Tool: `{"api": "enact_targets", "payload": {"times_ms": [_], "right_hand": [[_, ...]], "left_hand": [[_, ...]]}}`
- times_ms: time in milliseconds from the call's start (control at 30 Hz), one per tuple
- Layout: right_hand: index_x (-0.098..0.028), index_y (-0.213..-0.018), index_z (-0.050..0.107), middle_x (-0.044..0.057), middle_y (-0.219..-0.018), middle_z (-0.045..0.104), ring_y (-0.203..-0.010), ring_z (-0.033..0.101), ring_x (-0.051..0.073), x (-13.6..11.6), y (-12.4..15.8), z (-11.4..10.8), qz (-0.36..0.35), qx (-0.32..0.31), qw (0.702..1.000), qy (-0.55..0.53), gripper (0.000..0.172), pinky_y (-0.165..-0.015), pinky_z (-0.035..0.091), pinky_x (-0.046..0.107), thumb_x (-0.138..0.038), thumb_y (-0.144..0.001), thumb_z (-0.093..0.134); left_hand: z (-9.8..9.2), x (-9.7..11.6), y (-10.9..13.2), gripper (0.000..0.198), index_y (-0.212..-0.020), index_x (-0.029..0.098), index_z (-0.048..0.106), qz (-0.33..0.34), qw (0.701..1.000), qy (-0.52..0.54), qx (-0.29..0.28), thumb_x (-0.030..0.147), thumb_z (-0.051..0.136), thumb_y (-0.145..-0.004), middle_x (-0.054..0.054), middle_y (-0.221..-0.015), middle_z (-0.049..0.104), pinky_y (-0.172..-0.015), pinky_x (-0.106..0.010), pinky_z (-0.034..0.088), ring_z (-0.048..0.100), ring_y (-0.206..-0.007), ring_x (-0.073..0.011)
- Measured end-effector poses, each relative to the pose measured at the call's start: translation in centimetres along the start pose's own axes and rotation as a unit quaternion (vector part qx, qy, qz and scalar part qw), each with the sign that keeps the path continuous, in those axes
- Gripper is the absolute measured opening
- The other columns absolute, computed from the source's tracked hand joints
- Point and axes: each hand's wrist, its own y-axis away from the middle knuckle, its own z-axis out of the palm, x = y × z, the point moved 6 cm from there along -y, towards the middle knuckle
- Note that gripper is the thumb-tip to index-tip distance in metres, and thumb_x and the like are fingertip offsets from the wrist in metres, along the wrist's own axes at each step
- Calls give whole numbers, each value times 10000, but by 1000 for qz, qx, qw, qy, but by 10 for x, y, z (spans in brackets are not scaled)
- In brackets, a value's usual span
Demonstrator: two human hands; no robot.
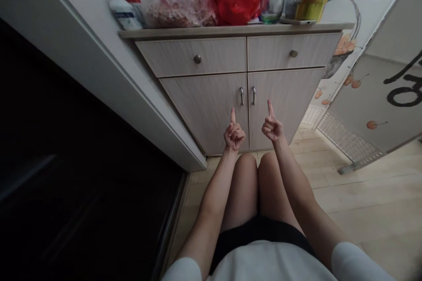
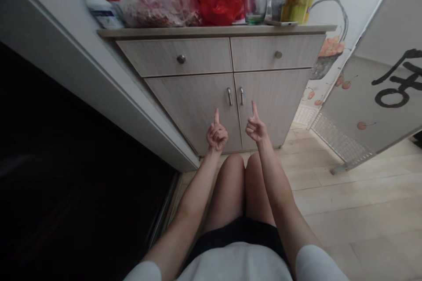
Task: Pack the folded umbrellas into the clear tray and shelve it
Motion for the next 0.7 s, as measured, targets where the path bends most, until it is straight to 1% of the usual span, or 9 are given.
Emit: {"api": "enact_targets", "payload": {"times_ms": [67,167,233,300,367,467,567,700], "right_hand": [[-383,-1550,271,-137,-578,44,-474,-2,79,0,-1,-1,5,19,1000,11,806,-462,52,234,-335,-830,629],[-371,-1555,272,-138,-576,43,-483,-15,82,0,-3,-2,7,29,1000,10,820,-462,44,239,-335,-820,634],[-373,-1556,274,-141,-569,52,-490,-27,83,0,-4,-4,5,25,1000,-5,850,-462,39,242,-305,-793,641],[-376,-1556,280,-145,-562,64,-494,-34,83,0,-6,-5,-1,17,1000,-21,877,-461,41,245,-267,-765,644],[-384,-1547,297,-146,-560,74,-488,-29,81,0,-7,-6,-8,4,1000,-27,870,-458,56,239,-251,-761,644],[-406,-1525,327,-138,-568,91,-473,2,80,0,-10,-9,-12,3,1000,5,790,-456,94,222,-307,-805,635],[-429,-1518,325,-134,-569,112,-468,29,85,2,-12,-13,-6,27,998,58,730,-458,115,212,-391,-846,606],[-430,-1522,313,-136,-563,113,-466,29,85,4,-12,-15,-1,34,997,63,736,-459,116,211,-408,-846,605]], "left_hand": [[-1,-1,-3,403,-1402,319,550,-1,1000,4,6,363,372,-1043,111,-535,79,-388,-204,180,5,-379,-87],[2,0,-8,396,-1402,328,548,0,999,35,-13,339,382,-1042,110,-542,63,-383,-199,161,-2,-377,-82],[4,0,-11,393,-1398,328,553,1,999,47,-21,326,388,-1041,110,-545,54,-377,-198,145,-16,-380,-81],[4,0,-12,388,-1391,328,562,1,999,37,-12,327,399,-1038,111,-548,56,-374,-195,145,-29,-386,-78],[4,-1,-13,381,-1378,327,574,1,1000,26,-4,321,405,-1037,112,-551,53,-374,-191,143,-48,-395,-74],[5,-3,-13,373,-1356,330,586,2,999,32,-14,301,393,-1039,111,-553,28,-373,-199,123,-72,-403,-73],[5,-4,-14,355,-1334,343,594,-4,999,29,-22,326,399,-1038,108,-555,14,-375,-207,116,-59,-396,-71],[1,-4,-15,337,-1308,341,610,-6,1000,-11,0,368,422,-1030,109,-558,18,-380,-202,132,-53,-400,-68]]}}
